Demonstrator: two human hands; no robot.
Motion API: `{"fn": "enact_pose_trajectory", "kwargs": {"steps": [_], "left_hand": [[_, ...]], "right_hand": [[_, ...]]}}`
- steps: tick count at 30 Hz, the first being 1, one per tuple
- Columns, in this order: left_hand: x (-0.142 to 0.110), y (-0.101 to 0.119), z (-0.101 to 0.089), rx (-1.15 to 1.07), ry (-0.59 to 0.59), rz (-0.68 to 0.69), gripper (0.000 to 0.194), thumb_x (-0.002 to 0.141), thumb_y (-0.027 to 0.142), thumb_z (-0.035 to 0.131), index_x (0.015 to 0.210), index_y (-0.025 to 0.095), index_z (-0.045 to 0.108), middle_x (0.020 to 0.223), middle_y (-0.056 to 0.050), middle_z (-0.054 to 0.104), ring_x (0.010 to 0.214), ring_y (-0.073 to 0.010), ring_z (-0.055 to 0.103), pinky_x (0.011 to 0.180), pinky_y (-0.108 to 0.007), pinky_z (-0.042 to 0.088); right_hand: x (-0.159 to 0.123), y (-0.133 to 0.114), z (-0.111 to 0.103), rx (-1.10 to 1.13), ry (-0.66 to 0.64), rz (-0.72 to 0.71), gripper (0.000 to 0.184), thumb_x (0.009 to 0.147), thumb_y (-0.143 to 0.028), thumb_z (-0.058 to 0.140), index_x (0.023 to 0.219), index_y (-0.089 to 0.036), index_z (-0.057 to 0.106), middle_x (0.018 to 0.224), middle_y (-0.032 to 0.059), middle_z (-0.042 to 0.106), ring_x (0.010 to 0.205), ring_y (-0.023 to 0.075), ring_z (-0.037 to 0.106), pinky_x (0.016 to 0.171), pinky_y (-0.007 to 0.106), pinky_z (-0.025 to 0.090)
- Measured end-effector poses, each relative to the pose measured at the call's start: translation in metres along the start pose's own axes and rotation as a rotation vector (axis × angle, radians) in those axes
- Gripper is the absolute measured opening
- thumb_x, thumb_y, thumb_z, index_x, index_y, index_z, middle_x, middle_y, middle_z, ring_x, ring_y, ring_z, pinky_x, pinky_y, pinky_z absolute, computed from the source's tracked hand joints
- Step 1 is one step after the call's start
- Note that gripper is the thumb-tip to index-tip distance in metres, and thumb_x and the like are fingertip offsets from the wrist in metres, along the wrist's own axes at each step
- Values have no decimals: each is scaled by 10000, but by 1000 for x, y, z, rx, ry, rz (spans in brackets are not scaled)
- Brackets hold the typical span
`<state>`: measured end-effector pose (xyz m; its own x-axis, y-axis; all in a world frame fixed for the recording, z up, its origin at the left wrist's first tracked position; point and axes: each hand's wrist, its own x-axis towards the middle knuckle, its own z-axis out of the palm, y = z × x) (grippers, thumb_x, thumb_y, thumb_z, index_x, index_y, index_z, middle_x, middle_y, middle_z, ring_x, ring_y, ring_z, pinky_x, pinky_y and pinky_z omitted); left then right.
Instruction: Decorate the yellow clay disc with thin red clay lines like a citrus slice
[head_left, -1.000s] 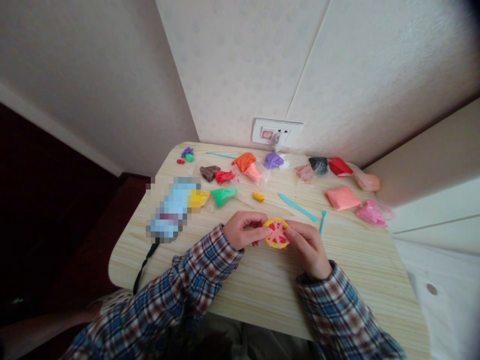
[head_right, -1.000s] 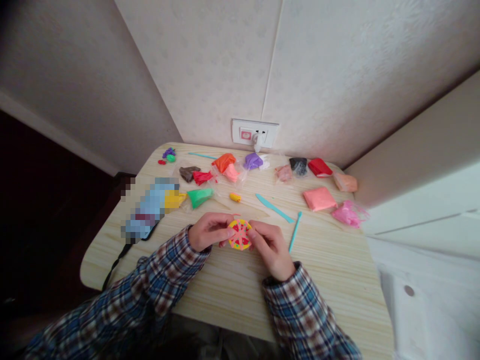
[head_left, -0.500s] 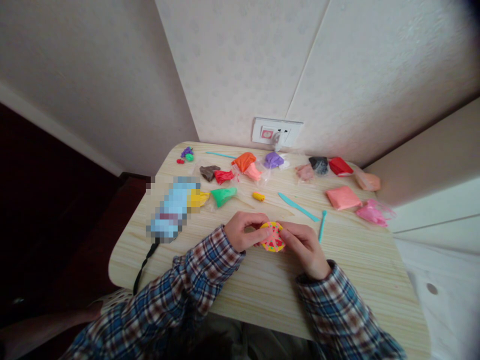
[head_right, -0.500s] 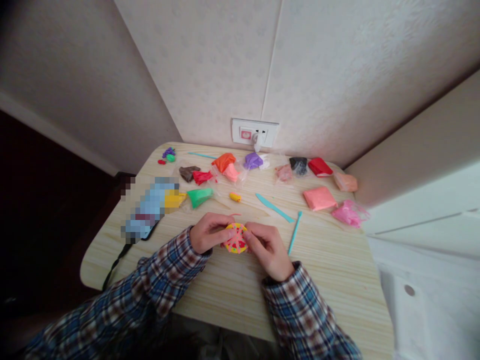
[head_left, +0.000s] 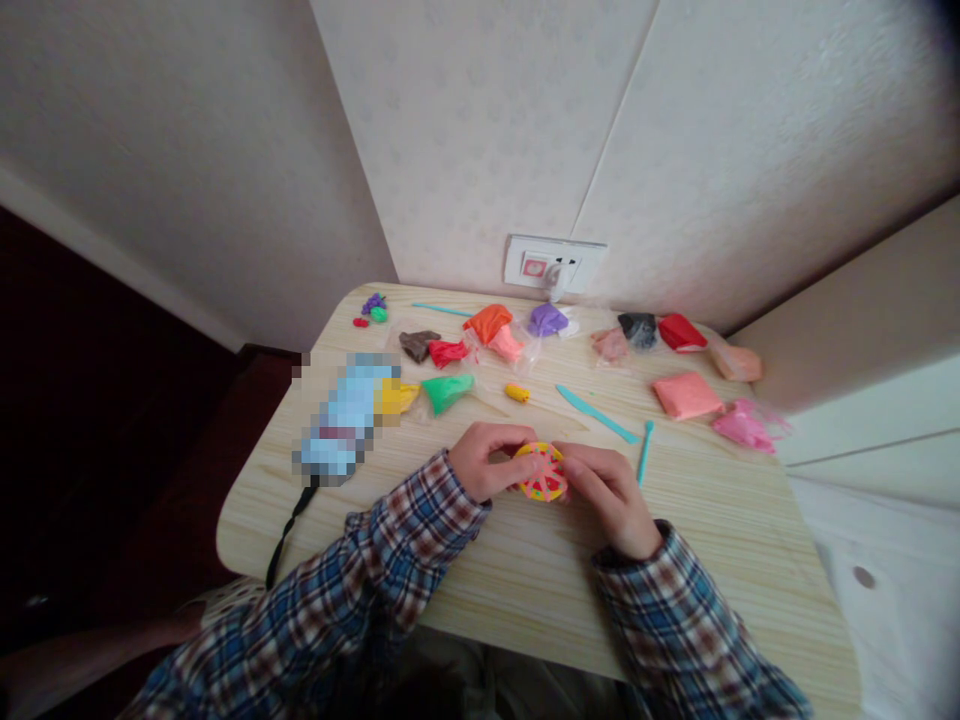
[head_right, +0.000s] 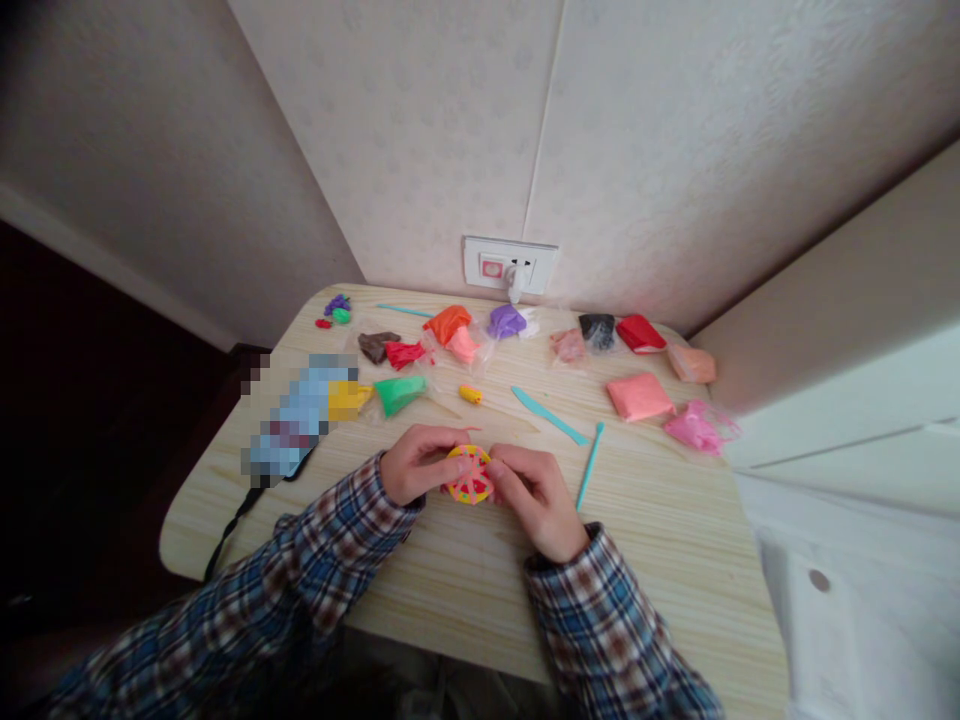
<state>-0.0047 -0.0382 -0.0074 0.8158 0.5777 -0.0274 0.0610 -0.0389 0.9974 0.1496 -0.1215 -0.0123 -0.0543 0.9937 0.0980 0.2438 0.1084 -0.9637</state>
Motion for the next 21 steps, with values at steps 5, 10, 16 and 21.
{"fn": "enact_pose_trajectory", "kwargs": {"steps": [5,10,16,21], "left_hand": [[0,0,-1,21,36,-14,291,752,397,531,637,131,514,562,9,495,508,-85,464,490,-190,378],[-3,6,1,37,54,6,258,767,363,519,664,127,532,589,6,521,538,-87,482,525,-188,398],[-3,9,1,26,76,36,265,792,360,524,660,131,540,559,18,527,533,-88,490,578,-202,422],[-3,6,1,68,98,60,311,803,382,535,611,138,511,527,34,497,522,-80,469,626,-215,429]], "right_hand": [[0,-2,1,62,-41,8,413,891,-443,420,614,-172,564,528,0,517,509,116,461,492,239,369],[0,-1,2,93,-49,20,384,882,-433,448,658,-168,612,526,-5,531,490,109,459,474,229,356],[0,-1,3,45,-63,-14,412,892,-415,437,587,-167,562,526,-4,516,487,97,428,464,220,334],[1,0,3,46,-78,-19,394,903,-402,423,627,-165,574,538,-8,522,498,98,445,475,219,337]]}}
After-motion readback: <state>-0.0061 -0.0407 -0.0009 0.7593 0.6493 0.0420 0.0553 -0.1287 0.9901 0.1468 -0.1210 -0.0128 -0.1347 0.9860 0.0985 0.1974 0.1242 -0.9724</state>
